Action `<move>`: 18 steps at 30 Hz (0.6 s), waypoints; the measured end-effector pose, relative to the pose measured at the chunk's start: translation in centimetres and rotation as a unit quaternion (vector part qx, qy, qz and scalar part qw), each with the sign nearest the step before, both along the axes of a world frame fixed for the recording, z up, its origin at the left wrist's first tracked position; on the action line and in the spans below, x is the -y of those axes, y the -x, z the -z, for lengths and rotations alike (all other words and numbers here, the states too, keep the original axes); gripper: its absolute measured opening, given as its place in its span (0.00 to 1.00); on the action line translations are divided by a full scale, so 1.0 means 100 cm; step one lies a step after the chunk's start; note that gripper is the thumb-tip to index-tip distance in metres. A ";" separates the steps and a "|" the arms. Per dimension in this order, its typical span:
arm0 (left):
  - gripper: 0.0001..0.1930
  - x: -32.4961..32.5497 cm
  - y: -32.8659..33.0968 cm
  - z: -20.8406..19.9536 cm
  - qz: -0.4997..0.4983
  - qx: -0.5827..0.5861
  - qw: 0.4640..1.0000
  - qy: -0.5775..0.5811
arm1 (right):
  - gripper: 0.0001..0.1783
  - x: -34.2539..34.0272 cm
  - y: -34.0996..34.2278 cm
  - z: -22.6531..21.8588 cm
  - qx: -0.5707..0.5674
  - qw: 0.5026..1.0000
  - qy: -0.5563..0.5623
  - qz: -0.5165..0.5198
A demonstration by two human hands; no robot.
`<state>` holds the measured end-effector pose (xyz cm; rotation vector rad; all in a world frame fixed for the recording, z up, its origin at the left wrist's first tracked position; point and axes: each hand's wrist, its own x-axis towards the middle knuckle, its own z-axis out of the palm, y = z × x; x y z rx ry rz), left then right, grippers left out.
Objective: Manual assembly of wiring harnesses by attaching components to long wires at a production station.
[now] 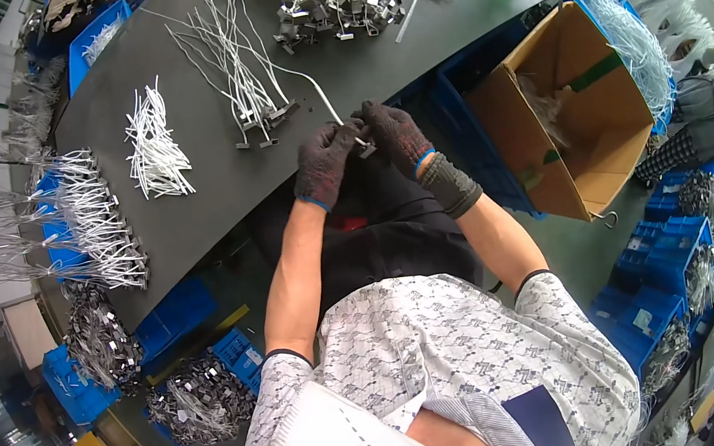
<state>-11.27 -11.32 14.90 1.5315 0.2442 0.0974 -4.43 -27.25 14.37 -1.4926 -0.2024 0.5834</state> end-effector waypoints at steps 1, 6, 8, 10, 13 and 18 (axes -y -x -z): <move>0.15 -0.017 0.000 -0.010 0.005 -0.028 0.998 -0.064 | 0.26 -0.006 -0.007 0.000 -0.049 0.999 -0.009 -0.007; 0.18 -0.112 -0.040 0.016 -0.001 -0.087 0.992 0.091 | 0.21 -0.025 -0.068 0.042 0.088 0.987 0.098 0.088; 0.17 -0.147 -0.044 0.025 -0.059 -0.222 0.972 -0.039 | 0.26 -0.037 -0.085 0.038 0.241 0.933 0.246 0.101; 0.17 -0.168 -0.036 0.033 -0.105 -0.156 0.967 -0.171 | 0.28 -0.051 -0.106 0.034 0.336 0.889 0.286 0.120; 0.18 -0.196 -0.021 0.055 -0.183 -0.111 0.947 -0.239 | 0.32 -0.066 -0.145 0.046 0.373 0.830 0.381 0.167; 0.15 -0.237 0.025 0.078 -0.411 -0.145 0.824 -0.362 | 0.32 -0.052 -0.218 0.107 0.239 0.893 0.326 0.198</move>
